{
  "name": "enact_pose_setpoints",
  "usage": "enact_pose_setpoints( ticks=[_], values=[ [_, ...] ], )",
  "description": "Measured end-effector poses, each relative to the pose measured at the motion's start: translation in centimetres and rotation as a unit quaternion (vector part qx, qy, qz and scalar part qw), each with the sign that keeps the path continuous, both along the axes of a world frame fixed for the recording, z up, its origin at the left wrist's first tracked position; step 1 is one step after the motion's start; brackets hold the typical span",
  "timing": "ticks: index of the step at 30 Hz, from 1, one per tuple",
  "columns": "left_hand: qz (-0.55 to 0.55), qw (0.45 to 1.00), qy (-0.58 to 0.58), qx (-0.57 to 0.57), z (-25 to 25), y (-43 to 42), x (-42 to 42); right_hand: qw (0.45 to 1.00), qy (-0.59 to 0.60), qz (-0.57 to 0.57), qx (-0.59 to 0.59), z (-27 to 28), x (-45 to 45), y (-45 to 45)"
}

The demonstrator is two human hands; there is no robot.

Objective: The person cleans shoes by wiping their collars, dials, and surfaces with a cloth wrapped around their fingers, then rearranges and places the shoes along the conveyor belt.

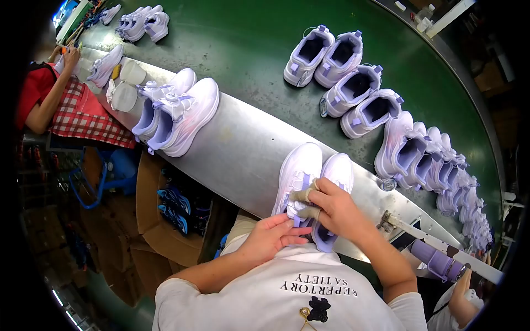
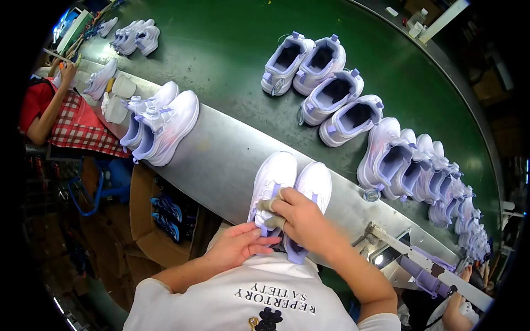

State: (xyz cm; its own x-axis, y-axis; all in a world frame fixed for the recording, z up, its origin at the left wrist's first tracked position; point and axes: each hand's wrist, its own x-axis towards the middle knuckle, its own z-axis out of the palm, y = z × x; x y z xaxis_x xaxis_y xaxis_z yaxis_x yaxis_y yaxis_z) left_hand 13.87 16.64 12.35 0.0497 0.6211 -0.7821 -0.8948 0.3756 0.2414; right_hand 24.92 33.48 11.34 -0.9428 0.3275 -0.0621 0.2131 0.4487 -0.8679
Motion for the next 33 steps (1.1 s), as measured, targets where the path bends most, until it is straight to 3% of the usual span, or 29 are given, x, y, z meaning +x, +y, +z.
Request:
enact_pose_setpoints(
  ticks=[5, 8, 11, 14, 18, 21, 22, 23, 25, 27, 29, 33],
  values=[
    [-0.013, 1.000, 0.007, 0.017, 0.1, -0.1, 0.5, 0.990, -0.044, -0.122, 0.051, 0.8, 0.8, -3.0],
    [-0.013, 1.000, -0.005, 0.020, 1.1, 0.0, 0.4, 0.994, -0.065, -0.080, -0.031, 1.5, 1.0, -1.5],
    [0.001, 0.999, -0.016, 0.033, 1.1, 0.1, 0.6, 1.000, 0.009, -0.001, -0.029, 1.2, 1.4, 0.9],
    [0.006, 0.999, -0.016, 0.029, 0.7, -0.1, 1.2, 0.998, -0.013, 0.065, -0.021, 0.7, 1.4, 0.9],
    [0.007, 0.999, -0.007, 0.041, 0.6, -0.3, 1.6, 0.999, -0.040, -0.015, -0.005, 0.2, 2.1, -1.4],
    [-0.088, 0.994, 0.058, 0.024, 1.2, -0.2, 1.6, 0.999, -0.039, 0.000, -0.007, 0.2, 2.4, -0.9],
    [-0.240, 0.938, 0.232, 0.098, 2.1, -0.4, 1.5, 0.999, -0.033, 0.023, -0.032, 0.3, 2.4, 0.5],
    [-0.374, 0.823, 0.394, 0.167, 3.1, -0.9, 1.5, 0.997, -0.027, 0.046, -0.055, 0.6, 2.4, 1.9],
    [-0.418, 0.512, 0.691, 0.293, 3.5, -0.6, 1.4, 0.996, -0.032, -0.081, 0.019, 2.0, 2.3, 4.6],
    [-0.526, 0.443, 0.685, 0.241, 4.0, 1.2, 1.9, 0.968, -0.051, -0.212, 0.127, 2.9, 1.5, 7.8],
    [-0.549, 0.425, 0.680, 0.236, 2.4, 2.0, 3.6, 0.915, -0.135, -0.255, 0.283, 2.1, -0.2, 10.7],
    [-0.540, 0.413, 0.677, 0.282, -1.1, 2.9, 5.2, 0.853, -0.199, -0.277, 0.394, -4.7, -4.9, 12.8]
  ],
)
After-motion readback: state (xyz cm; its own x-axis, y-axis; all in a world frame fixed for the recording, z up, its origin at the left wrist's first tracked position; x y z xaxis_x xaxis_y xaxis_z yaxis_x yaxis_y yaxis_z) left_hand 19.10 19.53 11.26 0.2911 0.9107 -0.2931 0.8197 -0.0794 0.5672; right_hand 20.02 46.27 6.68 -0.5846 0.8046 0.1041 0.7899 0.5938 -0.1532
